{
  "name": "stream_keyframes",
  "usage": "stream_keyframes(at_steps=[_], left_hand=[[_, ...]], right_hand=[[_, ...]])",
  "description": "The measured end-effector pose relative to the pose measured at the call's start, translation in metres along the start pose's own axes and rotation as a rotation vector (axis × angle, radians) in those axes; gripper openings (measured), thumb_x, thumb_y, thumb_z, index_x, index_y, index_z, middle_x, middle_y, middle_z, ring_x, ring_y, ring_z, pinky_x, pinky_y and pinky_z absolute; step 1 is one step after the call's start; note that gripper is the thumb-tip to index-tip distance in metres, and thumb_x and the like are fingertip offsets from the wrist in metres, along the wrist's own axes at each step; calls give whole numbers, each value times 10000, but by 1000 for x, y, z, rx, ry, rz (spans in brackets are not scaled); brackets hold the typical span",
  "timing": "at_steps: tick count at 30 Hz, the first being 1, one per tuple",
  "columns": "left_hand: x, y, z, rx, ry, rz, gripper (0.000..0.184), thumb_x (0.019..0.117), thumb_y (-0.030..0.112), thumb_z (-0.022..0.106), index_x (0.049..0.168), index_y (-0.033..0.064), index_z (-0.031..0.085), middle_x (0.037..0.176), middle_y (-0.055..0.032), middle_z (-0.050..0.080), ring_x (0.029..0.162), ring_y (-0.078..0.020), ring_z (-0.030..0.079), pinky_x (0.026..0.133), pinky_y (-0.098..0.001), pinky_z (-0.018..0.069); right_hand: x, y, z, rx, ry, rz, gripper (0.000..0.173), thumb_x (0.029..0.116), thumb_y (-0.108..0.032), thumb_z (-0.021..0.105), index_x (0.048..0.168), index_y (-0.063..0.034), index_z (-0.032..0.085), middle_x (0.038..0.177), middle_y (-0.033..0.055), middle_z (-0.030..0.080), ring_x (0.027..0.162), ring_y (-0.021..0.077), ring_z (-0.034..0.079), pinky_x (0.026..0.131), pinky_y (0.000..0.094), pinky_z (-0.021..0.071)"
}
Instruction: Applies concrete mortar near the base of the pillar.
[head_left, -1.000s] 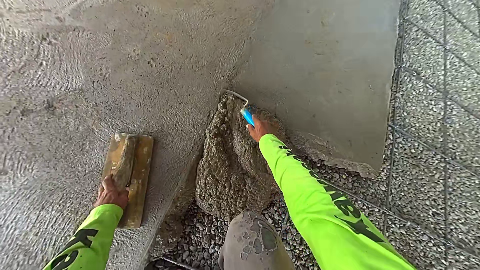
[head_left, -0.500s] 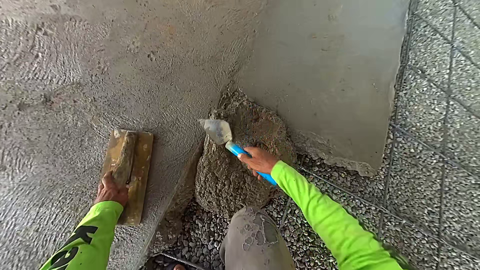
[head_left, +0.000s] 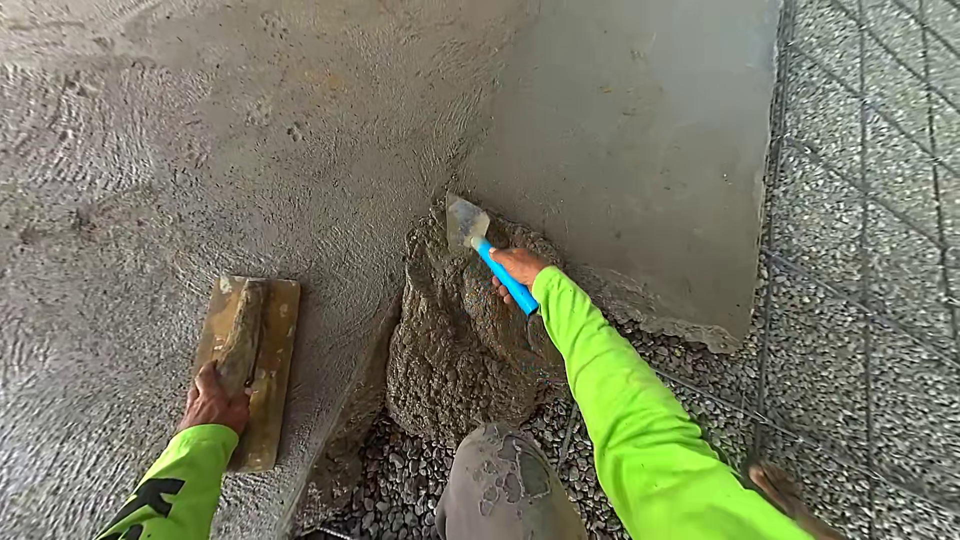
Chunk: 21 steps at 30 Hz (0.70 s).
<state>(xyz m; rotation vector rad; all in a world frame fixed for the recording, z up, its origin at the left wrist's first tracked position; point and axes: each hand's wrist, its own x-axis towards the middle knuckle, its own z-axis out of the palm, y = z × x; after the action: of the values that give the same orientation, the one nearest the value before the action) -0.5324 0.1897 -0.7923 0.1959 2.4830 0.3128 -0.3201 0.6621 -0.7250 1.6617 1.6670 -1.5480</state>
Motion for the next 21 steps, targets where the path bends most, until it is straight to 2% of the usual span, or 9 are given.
stream_keyframes(at_steps=[2,4,8,10,12,16,19,21], left_hand=[[-2,1,1,8,0,7,775,982,111,656,1613,52,209,1581,-333,334,1409,-512,428,1126,-645,370],[0,2,0,2,13,15,776,977,104,659,1610,47,214,1575,-336,341,1404,-513,434,1123,-644,372],[3,-1,0,24,-9,-7,799,971,117,673,1613,52,202,1557,-350,356,1387,-520,452,1111,-644,388],[3,-1,1,32,-13,-8,798,972,121,671,1614,56,202,1558,-345,358,1389,-518,450,1112,-640,389],[3,1,0,22,4,0,801,968,116,677,1614,58,208,1559,-343,360,1390,-522,448,1114,-644,385],[-1,0,0,-7,-4,15,793,965,86,672,1608,40,211,1560,-350,352,1391,-536,435,1113,-655,381],[1,1,-1,-1,-3,12,792,968,95,669,1610,47,208,1558,-347,357,1385,-530,447,1109,-649,390],[2,1,0,12,-11,14,793,971,99,664,1610,39,197,1550,-352,364,1377,-532,454,1104,-653,394]], right_hand=[[12,-19,-9,44,44,4,575,1103,-534,349,1314,-33,536,844,133,640,571,221,627,527,377,570],[13,-32,-13,86,71,9,561,1106,-528,341,1296,-35,530,829,135,619,575,235,625,526,390,569],[-40,-9,23,-71,-19,-30,579,1087,-581,354,1397,-123,527,820,135,640,542,226,609,486,378,542],[-47,7,44,-130,-92,-34,552,1086,-569,382,1399,-139,528,795,131,635,519,219,604,470,365,539],[-39,2,51,-178,-106,-25,526,1097,-540,375,1390,-131,529,807,133,626,526,219,600,481,370,542],[-19,-24,22,-120,43,20,582,1113,-525,308,1372,-49,519,906,164,650,616,250,639,569,414,569],[-14,-21,-5,-34,72,53,570,1106,-527,344,1305,-22,519,832,154,640,540,235,626,495,388,562],[-32,-20,-1,-92,48,36,535,1106,-519,356,1322,-62,532,803,149,641,522,238,623,481,398,564]])
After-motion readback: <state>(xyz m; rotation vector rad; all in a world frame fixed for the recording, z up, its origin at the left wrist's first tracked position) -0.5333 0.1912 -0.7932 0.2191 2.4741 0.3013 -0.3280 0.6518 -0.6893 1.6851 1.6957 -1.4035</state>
